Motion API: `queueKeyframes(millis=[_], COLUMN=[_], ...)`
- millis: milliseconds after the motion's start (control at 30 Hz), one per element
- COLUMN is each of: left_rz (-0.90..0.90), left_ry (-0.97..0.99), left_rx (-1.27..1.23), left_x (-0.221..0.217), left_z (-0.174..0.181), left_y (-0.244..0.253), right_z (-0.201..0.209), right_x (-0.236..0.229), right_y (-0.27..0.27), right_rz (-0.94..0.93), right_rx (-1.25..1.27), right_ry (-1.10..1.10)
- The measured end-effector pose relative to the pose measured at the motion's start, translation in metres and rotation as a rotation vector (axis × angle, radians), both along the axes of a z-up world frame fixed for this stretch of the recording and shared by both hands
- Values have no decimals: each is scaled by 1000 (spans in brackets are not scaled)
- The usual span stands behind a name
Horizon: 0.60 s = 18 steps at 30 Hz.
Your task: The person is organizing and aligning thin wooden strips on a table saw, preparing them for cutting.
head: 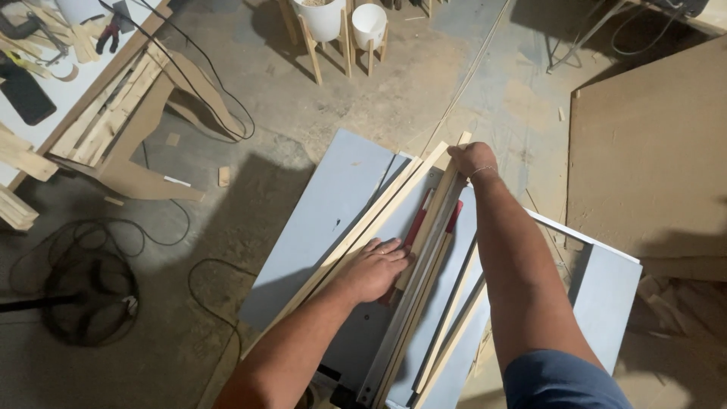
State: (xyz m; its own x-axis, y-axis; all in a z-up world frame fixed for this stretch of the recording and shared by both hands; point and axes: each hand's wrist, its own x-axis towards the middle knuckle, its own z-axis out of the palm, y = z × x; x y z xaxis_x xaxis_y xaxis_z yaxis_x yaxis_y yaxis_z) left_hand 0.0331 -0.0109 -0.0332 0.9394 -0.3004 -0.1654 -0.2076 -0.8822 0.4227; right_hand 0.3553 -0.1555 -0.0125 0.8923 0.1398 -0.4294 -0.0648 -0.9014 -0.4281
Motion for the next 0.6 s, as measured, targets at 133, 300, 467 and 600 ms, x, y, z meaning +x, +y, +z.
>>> queueKeyframes(millis=[133, 300, 467, 600], left_rz=[1, 15, 31, 46], left_ry=[52, 62, 41, 25], left_rx=[-15, -35, -26, -57], left_x=[5, 9, 15, 19], left_z=[7, 11, 9, 12], left_y=[-1, -1, -4, -2], right_z=[-14, -21, -32, -37], right_x=[12, 21, 28, 34], right_y=[-5, -7, -9, -8], right_rz=[8, -3, -2, -2], right_rx=[8, -3, 12, 40], right_ry=[-12, -34, -48, -42])
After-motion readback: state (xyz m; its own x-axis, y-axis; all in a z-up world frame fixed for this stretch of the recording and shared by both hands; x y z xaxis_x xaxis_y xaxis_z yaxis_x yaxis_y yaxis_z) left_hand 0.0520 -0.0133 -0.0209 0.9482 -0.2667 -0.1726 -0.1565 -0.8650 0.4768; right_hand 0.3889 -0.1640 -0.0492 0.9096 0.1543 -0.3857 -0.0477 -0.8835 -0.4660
